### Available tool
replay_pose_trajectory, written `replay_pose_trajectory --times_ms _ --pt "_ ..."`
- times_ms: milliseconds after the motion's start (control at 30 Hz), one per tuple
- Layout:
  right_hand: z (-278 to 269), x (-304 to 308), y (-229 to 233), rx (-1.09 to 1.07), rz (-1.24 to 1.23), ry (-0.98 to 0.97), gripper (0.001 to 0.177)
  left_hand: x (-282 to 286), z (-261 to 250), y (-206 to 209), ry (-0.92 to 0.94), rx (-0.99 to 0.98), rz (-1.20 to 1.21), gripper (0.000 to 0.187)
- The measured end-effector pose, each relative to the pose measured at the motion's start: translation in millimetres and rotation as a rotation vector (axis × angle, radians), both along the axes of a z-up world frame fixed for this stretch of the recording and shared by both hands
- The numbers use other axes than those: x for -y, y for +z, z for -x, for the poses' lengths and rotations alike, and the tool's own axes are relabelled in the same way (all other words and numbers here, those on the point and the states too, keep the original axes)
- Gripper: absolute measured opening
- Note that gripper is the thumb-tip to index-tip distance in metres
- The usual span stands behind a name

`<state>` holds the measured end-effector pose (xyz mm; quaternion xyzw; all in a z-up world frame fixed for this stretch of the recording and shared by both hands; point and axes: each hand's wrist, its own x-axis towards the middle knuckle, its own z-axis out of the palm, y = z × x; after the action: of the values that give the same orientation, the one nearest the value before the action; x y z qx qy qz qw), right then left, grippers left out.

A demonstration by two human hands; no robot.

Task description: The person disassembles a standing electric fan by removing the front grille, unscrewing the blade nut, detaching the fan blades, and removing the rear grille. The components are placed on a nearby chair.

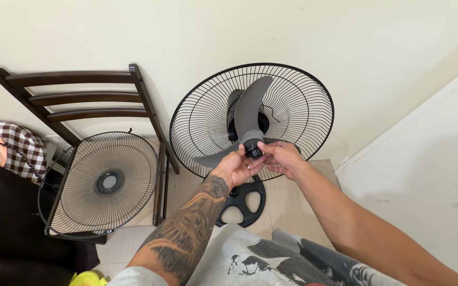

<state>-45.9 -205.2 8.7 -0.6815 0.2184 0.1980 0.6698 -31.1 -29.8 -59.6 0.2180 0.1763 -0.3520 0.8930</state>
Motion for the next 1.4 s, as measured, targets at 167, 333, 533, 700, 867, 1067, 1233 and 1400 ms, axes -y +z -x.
replay_pose_trajectory --times_ms 167,333,533,700,867,1067,1233,1400 --pt "14.4 13.6 -8.2 -0.023 -0.25 0.05 0.03 -9.0 19.5 1.6 -0.103 0.117 -0.198 0.033" --pt "23.7 6.8 -6.7 -0.056 -0.35 0.253 0.029 -42.2 48.6 6.9 -0.204 0.23 -0.256 0.025" --pt "35.4 -95.2 -24.2 -0.148 -0.274 0.523 0.028 -114.6 112.0 19.6 0.026 0.092 -0.68 0.03" --pt "18.4 -193.5 -42.8 -0.17 -0.346 0.591 0.032 -212.9 133.1 25.2 0.19 0.034 -0.566 0.032" --pt "9.6 -305.2 -81.4 -0.241 -0.36 0.604 0.038 -334.6 137.4 -7.4 0.208 -0.072 -0.384 0.054" --pt "-21.6 -437.9 -169.9 -0.281 -0.169 0.595 0.036 -467.0 80.4 -107.3 0.149 -0.118 -0.435 0.076" --pt "-46.2 -519.7 -277.4 -0.393 -0.229 0.535 0.035 -542.8 39.1 -218.8 0.117 -0.263 -0.439 0.104" --pt "-38.0 -546.4 -354.1 -0.469 -0.113 0.49 0.046 -560.7 46.8 -286.2 0.13 -0.381 -0.426 0.112"
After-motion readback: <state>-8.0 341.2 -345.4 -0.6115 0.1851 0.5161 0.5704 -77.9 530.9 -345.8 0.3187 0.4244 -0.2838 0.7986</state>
